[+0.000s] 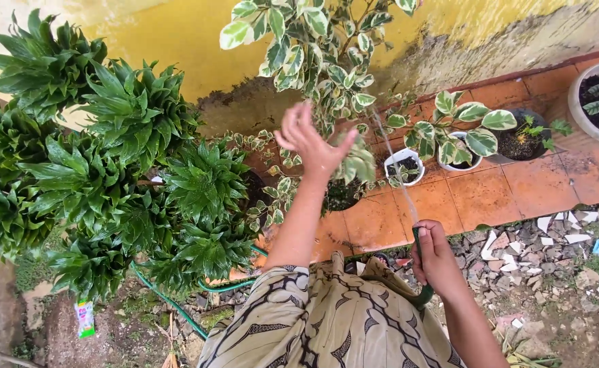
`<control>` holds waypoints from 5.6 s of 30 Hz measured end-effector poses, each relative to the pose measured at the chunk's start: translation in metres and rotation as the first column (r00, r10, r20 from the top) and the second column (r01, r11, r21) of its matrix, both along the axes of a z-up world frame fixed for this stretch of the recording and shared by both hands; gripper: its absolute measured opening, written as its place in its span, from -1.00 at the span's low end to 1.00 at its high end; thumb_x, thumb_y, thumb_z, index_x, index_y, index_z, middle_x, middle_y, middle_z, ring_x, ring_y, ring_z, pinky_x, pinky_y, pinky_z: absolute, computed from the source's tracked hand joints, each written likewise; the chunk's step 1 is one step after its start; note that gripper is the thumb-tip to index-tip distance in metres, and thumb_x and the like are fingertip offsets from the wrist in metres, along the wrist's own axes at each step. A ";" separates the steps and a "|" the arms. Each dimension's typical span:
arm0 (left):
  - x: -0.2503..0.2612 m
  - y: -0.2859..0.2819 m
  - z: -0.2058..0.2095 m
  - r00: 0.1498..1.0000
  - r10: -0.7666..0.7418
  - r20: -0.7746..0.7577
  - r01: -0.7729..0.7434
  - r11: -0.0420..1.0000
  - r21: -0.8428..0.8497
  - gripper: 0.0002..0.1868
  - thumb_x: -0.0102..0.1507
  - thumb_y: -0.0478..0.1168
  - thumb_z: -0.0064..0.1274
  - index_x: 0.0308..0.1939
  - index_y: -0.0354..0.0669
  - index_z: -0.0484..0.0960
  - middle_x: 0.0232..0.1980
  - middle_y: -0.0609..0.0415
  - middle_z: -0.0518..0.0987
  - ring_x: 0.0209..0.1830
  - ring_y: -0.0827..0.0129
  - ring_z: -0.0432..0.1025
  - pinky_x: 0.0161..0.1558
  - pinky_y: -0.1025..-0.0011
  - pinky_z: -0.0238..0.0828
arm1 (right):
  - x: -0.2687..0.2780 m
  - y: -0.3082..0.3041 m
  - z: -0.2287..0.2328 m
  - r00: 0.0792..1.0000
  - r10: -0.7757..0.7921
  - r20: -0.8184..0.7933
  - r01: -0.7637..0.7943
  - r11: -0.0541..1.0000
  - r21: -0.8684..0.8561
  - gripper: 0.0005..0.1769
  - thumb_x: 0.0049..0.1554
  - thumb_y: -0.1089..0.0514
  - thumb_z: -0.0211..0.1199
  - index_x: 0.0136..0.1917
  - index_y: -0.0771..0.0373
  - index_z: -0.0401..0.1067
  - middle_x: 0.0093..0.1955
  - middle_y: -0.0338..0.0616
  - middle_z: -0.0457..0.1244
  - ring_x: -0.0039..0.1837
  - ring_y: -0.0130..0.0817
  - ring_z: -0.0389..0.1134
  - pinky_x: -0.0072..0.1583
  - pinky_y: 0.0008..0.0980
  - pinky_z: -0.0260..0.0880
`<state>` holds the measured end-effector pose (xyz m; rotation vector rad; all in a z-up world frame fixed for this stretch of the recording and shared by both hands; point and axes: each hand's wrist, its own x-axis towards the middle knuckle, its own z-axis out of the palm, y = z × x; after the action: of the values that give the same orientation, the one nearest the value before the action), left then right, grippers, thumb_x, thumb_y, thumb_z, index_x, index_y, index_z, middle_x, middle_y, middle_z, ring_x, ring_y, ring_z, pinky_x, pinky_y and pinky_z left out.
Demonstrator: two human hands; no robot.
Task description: Watering various potted plants on a ledge and in a garden area using a hose, while also inspecting and touching the leaves.
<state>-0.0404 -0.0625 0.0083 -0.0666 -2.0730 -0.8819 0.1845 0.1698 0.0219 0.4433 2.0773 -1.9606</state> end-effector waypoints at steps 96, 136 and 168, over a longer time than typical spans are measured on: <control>0.058 0.258 -0.069 0.765 -0.532 0.364 0.586 0.809 -0.050 -0.45 0.00 0.00 0.42 -0.12 -0.24 0.53 0.52 -0.23 -0.01 0.60 -0.50 -0.47 0.37 -0.24 0.34 | 0.057 0.145 -0.050 0.989 -0.145 0.011 0.143 0.987 0.077 -0.75 0.41 0.15 -0.34 0.24 0.21 0.12 -0.53 -0.17 0.00 -0.71 -0.31 0.10 -0.64 -0.51 0.01; 0.066 0.267 -0.035 0.545 -0.355 0.760 0.783 0.538 -0.311 -0.35 0.10 0.45 0.04 0.05 0.20 0.70 0.54 -0.15 0.02 0.56 -0.33 -0.08 0.53 -0.16 -0.13 | 0.027 0.141 -0.043 0.989 -0.147 -0.030 0.146 0.989 -0.014 -0.77 0.43 0.13 -0.34 0.22 0.14 0.13 -0.51 -0.16 -0.03 -0.68 -0.35 0.04 -0.62 -0.50 0.04; -0.027 0.114 0.012 0.336 -0.406 0.850 0.490 0.846 0.210 -0.19 0.35 0.27 0.07 0.41 -0.26 0.30 0.41 -0.28 0.36 0.42 -0.11 0.29 0.41 -0.13 0.20 | -0.053 0.095 -0.005 0.975 0.171 0.144 -0.216 0.885 0.412 -0.54 0.42 0.01 -0.24 0.52 0.02 0.17 -0.19 0.40 0.37 -0.03 0.37 0.44 0.02 0.18 0.41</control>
<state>-0.0679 0.0518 0.0204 -0.3132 -3.1883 -1.3595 0.1311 0.2646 0.0165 0.3884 2.3760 -1.3381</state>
